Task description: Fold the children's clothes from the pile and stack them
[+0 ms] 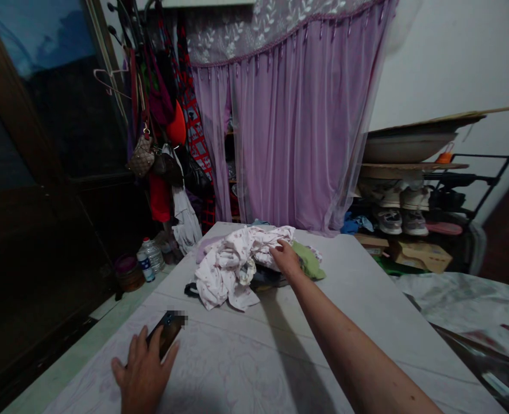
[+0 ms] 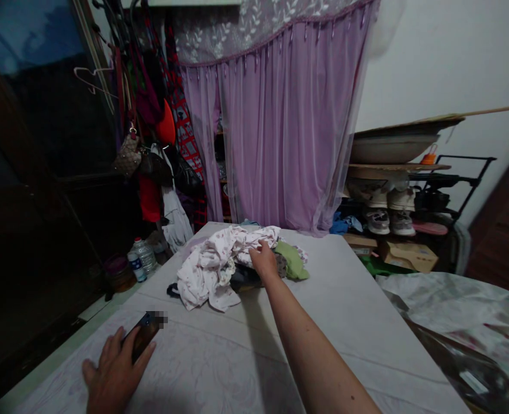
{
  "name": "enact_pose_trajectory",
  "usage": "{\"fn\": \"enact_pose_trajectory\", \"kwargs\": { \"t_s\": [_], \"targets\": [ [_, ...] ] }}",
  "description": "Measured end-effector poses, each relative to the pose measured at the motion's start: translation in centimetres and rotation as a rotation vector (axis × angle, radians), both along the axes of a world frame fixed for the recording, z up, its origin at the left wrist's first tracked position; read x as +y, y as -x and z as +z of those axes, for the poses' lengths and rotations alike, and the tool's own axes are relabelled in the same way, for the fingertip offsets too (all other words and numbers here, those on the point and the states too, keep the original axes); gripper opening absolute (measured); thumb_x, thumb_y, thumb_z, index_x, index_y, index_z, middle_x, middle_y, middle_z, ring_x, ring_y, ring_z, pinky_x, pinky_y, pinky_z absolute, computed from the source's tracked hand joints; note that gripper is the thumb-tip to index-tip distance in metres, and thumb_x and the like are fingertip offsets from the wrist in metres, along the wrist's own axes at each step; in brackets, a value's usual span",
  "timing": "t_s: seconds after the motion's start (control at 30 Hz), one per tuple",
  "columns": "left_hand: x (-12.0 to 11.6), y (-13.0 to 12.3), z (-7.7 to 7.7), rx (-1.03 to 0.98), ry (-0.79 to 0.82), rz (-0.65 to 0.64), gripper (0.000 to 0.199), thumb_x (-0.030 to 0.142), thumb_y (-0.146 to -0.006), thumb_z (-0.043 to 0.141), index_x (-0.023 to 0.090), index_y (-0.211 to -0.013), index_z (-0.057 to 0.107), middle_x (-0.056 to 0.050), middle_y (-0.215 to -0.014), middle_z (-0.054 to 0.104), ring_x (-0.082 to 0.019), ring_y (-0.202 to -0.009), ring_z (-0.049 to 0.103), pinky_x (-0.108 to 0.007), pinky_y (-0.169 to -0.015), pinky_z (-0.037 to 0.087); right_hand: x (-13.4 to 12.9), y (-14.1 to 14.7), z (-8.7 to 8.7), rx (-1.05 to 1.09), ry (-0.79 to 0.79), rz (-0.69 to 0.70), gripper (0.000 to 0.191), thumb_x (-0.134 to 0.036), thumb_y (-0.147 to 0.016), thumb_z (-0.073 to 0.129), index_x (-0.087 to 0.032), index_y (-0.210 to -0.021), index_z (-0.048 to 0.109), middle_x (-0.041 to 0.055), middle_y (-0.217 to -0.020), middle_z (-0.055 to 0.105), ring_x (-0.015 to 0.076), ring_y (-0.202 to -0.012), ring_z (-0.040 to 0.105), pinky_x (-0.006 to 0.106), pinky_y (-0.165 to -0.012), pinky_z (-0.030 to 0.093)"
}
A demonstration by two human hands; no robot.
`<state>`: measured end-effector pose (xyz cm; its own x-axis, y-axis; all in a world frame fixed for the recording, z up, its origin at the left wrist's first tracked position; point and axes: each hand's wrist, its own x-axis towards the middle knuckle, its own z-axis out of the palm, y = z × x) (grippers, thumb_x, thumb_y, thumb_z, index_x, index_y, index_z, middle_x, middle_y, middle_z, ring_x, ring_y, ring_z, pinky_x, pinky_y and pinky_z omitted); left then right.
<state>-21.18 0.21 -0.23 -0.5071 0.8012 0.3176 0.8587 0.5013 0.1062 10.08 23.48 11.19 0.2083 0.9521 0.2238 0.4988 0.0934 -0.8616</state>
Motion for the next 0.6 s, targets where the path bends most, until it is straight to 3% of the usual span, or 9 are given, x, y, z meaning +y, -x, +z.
{"fn": "enact_pose_trajectory", "kwargs": {
  "t_s": [0.1, 0.27, 0.33, 0.47, 0.6],
  "targets": [
    [2.7, -2.7, 1.7, -0.110, -0.101, -0.165, 0.051, 0.044, -0.086, 0.051, 0.020, -0.131, 0.057, -0.019, -0.149, 0.043, -0.039, -0.140, 0.032, -0.065, -0.111, 0.010, 1.6, 1.2, 0.4, 0.035, 0.021, 0.024, 0.059, -0.040, -0.070, 0.069, -0.015, -0.123, 0.063, 0.0120, -0.105, 0.070, 0.0253, -0.096, 0.066, 0.035, -0.085, 0.048],
    [9.7, -8.2, 5.5, -0.505, -0.385, -0.454, 0.051, 0.038, -0.076, 0.067, 0.022, -0.124, 0.062, -0.017, -0.140, 0.052, -0.034, -0.135, 0.040, -0.048, -0.117, 0.014, 3.1, 3.0, 0.8, 0.129, -0.032, 0.147, 0.026, -0.040, -0.072, 0.061, -0.017, -0.079, 0.071, 0.0036, -0.076, 0.069, 0.0213, -0.079, 0.064, 0.032, -0.077, 0.048],
    [12.4, -9.8, 6.6, -0.625, -0.442, -0.474, 0.060, 0.034, -0.071, 0.073, 0.023, -0.129, 0.058, -0.016, -0.143, 0.050, -0.035, -0.136, 0.038, -0.047, -0.116, 0.017, 3.7, 3.1, 1.0, 0.171, -0.048, 0.169, 0.024, -0.038, -0.073, 0.056, -0.017, -0.074, 0.069, 0.0025, -0.074, 0.068, 0.0197, -0.077, 0.063, 0.029, -0.073, 0.049],
    [16.2, -11.2, 7.4, -0.694, -0.455, -0.424, 0.070, 0.029, -0.068, 0.076, 0.020, -0.134, 0.054, -0.019, -0.148, 0.041, -0.038, -0.138, 0.034, -0.048, -0.114, 0.020, 4.9, 2.1, 1.9, 0.280, -0.070, 0.167, 0.027, -0.039, -0.075, 0.050, -0.018, -0.083, 0.065, 0.0030, -0.083, 0.068, 0.0177, -0.079, 0.062, 0.026, -0.068, 0.051],
    [17.8, -10.4, 8.1, -0.634, -0.443, -0.467, 0.035, 0.024, -0.075, 0.066, 0.024, -0.110, 0.068, -0.013, -0.136, 0.057, -0.033, -0.130, 0.046, -0.044, -0.112, 0.025, 5.2, 0.3, 4.0, 0.549, -0.063, 0.159, 0.026, -0.040, -0.078, 0.045, -0.021, -0.090, 0.058, 0.0012, -0.086, 0.066, 0.0139, -0.075, 0.063, 0.025, -0.064, 0.055]
  ]
}}
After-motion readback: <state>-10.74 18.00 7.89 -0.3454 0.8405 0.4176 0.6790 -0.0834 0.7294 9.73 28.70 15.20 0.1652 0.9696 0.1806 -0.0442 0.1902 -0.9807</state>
